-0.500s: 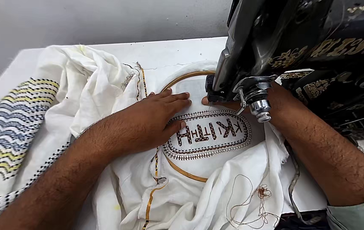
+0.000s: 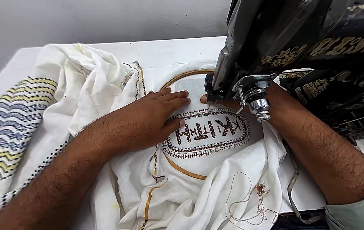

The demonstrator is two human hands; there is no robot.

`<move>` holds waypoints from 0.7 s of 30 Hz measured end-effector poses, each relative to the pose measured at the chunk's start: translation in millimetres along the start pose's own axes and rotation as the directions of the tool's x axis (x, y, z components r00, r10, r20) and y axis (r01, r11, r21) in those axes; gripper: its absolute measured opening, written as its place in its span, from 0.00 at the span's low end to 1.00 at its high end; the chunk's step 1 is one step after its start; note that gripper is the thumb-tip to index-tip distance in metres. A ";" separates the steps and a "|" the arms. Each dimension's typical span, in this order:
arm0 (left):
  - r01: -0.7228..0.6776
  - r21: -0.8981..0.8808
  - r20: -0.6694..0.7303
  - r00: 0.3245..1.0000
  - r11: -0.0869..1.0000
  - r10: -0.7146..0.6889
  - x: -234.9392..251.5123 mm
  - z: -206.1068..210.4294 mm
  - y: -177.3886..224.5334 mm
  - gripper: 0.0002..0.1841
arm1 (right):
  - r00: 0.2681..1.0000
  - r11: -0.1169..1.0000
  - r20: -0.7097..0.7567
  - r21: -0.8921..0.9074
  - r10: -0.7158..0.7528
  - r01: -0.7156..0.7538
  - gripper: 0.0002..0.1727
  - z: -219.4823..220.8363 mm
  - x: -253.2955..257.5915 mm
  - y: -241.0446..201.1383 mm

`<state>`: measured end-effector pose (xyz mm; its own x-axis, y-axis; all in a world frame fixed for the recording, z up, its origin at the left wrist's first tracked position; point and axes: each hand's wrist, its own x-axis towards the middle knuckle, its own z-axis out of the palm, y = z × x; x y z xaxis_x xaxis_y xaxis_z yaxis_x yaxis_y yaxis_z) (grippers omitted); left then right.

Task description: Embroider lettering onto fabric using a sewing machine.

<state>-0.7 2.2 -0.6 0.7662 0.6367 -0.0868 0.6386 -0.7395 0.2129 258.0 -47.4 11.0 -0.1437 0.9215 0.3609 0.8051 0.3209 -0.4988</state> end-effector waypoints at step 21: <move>0.019 0.022 0.015 1.000 1.000 -0.020 -2.9 -2.4 1.3 0.31 | 0.994 0.992 -0.007 -0.055 -0.112 0.111 0.27 27.4 21.9 40.0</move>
<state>-2.3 0.0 2.3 0.7546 0.6476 -0.1058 0.6546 -0.7318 0.1897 271.3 -8.3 -22.7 -0.2288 0.8785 0.4194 0.8145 0.4087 -0.4117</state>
